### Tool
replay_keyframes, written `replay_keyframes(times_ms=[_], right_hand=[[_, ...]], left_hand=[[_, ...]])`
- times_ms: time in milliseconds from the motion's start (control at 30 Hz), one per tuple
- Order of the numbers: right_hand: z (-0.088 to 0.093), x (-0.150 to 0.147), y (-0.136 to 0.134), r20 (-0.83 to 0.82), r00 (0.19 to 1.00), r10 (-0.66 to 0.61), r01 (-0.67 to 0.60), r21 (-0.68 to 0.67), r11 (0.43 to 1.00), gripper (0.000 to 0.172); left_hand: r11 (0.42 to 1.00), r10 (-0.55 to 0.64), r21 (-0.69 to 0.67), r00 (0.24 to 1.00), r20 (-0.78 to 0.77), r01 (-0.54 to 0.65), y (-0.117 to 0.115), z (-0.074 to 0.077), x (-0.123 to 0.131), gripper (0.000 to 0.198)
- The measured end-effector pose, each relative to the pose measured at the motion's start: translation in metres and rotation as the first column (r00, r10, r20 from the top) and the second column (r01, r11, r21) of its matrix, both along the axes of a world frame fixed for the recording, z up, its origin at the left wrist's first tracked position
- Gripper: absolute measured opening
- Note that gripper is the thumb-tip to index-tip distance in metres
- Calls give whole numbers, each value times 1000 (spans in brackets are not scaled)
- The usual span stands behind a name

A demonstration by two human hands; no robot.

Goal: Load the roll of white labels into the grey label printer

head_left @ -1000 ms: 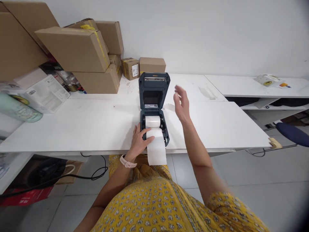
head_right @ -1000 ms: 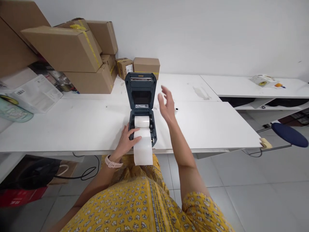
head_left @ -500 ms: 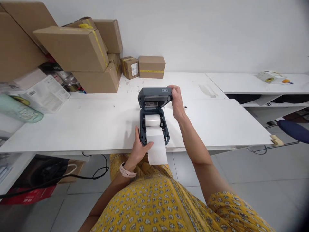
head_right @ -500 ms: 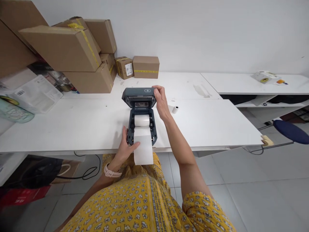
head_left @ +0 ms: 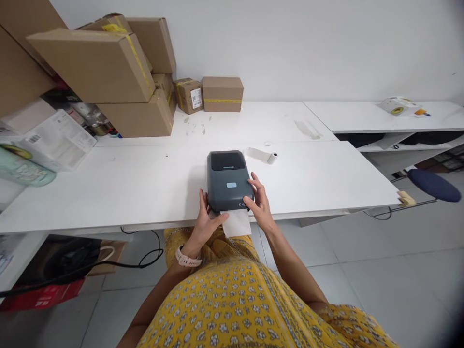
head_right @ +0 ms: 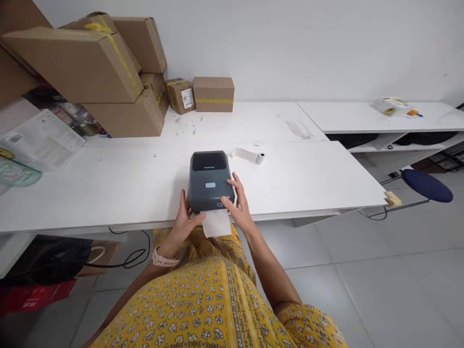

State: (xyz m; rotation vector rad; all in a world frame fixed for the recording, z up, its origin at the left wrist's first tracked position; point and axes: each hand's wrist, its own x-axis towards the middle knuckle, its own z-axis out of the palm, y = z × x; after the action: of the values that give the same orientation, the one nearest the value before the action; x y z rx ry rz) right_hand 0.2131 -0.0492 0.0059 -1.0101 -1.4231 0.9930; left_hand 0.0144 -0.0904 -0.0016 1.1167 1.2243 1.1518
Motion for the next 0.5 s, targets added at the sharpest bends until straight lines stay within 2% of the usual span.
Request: replay_keyframes(times_ms=[100, 167, 333, 500], right_hand=[[-10, -4, 0, -169, 986, 9, -41, -187, 981, 80], [-11, -6, 0, -244, 970, -1, -69, -277, 958, 88], [0, -10, -1, -310, 951, -25, -100, -382, 919, 91], [6, -15, -3, -237, 967, -93, -7, -390, 921, 85]], left_hand=[[997, 52, -56, 999, -11, -53, 5, 11, 3, 108], [996, 73, -55, 997, -21, -74, 10, 17, 6, 97], [994, 107, 13, 994, 10, -107, 20, 18, 14, 75], [986, 167, -5, 986, 12, -167, 19, 10, 16, 74]])
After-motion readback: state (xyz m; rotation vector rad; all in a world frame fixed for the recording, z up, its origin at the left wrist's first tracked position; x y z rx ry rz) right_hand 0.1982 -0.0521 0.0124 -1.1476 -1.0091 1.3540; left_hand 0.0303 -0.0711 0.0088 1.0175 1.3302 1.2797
